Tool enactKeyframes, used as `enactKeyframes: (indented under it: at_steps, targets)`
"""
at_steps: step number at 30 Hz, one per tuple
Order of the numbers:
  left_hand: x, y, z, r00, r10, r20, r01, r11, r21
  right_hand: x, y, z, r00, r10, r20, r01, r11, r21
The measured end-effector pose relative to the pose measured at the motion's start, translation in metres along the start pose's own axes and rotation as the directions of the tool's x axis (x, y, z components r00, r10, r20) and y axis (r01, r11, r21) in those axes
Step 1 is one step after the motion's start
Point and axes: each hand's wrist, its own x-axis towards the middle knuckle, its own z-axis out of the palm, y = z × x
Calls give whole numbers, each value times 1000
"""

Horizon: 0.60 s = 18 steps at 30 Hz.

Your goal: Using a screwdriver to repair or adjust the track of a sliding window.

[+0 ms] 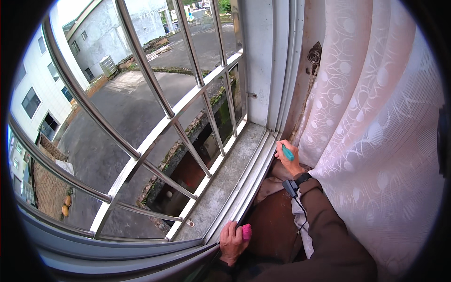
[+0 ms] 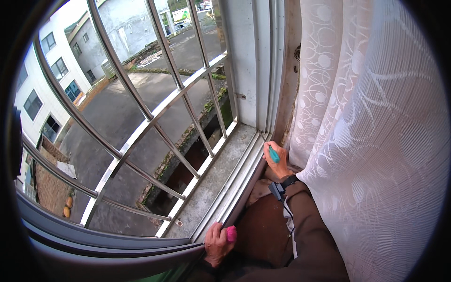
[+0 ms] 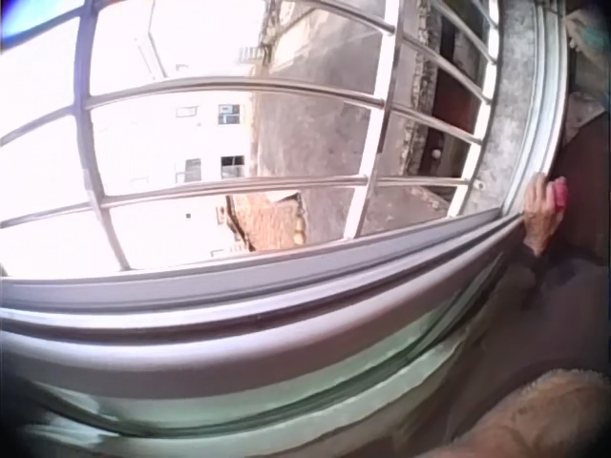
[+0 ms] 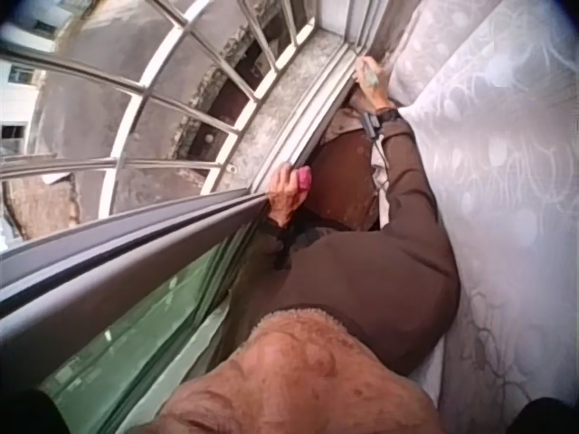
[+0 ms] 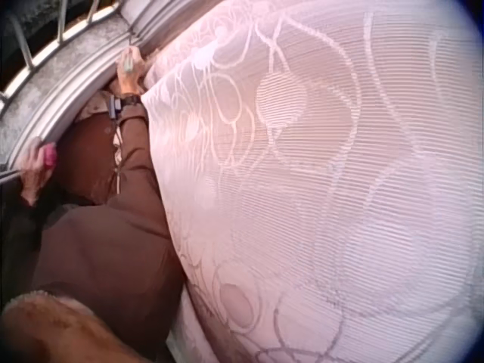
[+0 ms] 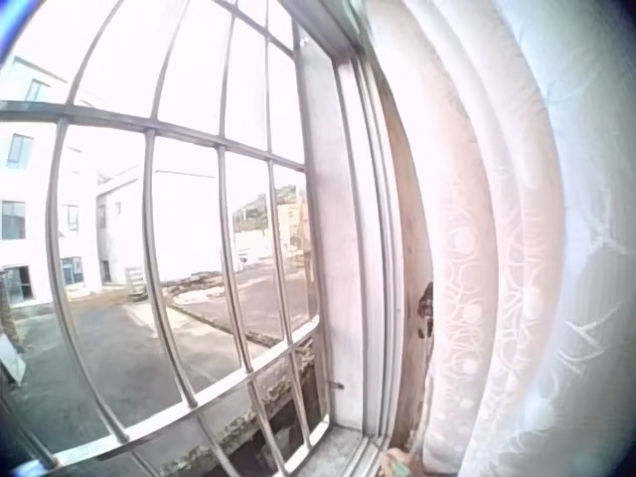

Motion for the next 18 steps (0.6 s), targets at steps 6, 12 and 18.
enactKeyframes:
  at_steps: [6, 12, 18]
  targets:
    - [-4, -3, -7, 1000, -11, 5, 11, 1000, 8, -17, -25, 7, 986, 162, 46, -167, 975, 149]
    - [-7, -3, -2, 1000, -3, -12, 3, 1000, -12, -7, -17, -1, 987, 160, -29, -156, 980, 125]
    - [-9, -5, 1, 999, -19, 44, 21, 999, -29, -15, -19, 16, 997, 80, 20, -81, 995, 56]
